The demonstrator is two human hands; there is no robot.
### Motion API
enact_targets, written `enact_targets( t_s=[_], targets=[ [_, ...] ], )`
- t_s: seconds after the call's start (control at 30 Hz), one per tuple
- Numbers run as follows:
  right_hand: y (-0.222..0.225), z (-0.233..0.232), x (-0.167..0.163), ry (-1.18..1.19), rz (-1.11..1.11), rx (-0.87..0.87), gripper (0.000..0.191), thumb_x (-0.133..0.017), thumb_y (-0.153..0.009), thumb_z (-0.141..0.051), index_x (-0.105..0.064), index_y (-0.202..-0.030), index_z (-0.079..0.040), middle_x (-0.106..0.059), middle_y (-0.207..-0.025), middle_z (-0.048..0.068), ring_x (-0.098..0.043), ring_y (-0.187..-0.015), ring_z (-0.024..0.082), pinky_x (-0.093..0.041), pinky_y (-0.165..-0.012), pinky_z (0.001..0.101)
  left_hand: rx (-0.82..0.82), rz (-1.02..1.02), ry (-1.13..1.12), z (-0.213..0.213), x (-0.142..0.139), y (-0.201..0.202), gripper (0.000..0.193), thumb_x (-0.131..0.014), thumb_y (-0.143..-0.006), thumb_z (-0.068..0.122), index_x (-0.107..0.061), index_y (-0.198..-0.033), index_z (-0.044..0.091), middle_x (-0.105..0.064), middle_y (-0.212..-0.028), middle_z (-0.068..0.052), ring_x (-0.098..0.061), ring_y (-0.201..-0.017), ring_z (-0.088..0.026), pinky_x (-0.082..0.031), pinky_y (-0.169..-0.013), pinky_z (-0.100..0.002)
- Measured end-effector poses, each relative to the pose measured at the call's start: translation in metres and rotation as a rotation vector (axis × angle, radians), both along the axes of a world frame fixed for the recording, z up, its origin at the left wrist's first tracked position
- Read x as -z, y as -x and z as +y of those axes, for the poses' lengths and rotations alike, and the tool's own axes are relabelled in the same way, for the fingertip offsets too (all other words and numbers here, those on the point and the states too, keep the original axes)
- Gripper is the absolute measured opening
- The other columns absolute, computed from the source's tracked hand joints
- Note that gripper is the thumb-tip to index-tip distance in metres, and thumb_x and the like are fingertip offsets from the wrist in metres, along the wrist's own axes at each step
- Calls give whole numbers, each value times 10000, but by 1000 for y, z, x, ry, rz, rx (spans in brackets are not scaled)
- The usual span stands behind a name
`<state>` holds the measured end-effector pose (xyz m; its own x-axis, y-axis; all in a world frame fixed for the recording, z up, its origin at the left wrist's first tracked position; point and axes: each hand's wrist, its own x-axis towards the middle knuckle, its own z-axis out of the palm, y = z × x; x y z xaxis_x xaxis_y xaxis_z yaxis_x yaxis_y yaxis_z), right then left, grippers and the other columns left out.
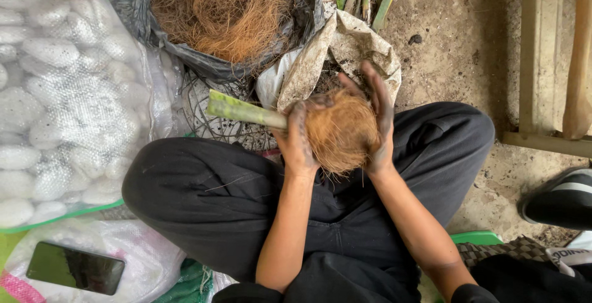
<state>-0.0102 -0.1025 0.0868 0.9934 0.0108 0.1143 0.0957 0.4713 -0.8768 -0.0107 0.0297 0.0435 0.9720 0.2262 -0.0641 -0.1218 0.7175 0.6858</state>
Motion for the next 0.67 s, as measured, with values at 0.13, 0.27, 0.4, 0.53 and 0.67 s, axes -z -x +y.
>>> enact_targets(
  t_s=[0.13, 0.27, 0.4, 0.53, 0.67],
  targets=[
    [7, -11, 13, 457, -233, 36, 681, -736, -928, -584, -599, -1409, -121, -520, -1551, 117, -507, -1418, 310, -413, -1245, 453, 124, 16, 131, 8, -11, -1, 230, -603, -1060, 201, -732, -1098, 14, -723, -1152, -158, -675, -1112, -261, -546, -1005, -464],
    [6, -29, 7, 75, 253, -151, 775, -833, -853, -530, -573, -1392, -38, -487, -1418, 184, -545, -1326, 334, -493, -1113, 500, 239, -334, -124, 12, -10, 0, 248, -594, -1074, 241, -727, -1125, 37, -722, -1232, -146, -652, -1295, -269, -439, -1251, -422],
    [-3, -21, -6, -73, 295, -210, 819, -849, -837, -501, -491, -1444, -85, -472, -1408, 161, -523, -1329, 319, -482, -1113, 485, 90, 32, 38, -8, 2, 5, 151, -621, -1018, 115, -708, -1098, 21, -711, -1251, -179, -642, -1196, -315, -494, -1084, -492],
    [-3, -6, -3, 116, -45, -56, 913, -793, -854, -609, -400, -1549, -167, -384, -1613, 141, -495, -1436, 348, -491, -1184, 503, 124, -204, 290, -3, 5, -4, 258, -548, -1121, 132, -733, -1024, -20, -754, -1079, -181, -696, -1175, -322, -524, -1130, -499],
    [2, -5, 16, 395, -418, -21, 839, -803, -855, -503, -469, -1566, -208, -404, -1626, 147, -433, -1512, 332, -458, -1218, 574, 86, -121, 94, 9, -17, -2, 256, -551, -1111, 149, -736, -1034, -10, -746, -1120, -193, -687, -1178, -335, -438, -1237, -506]
  ],
)
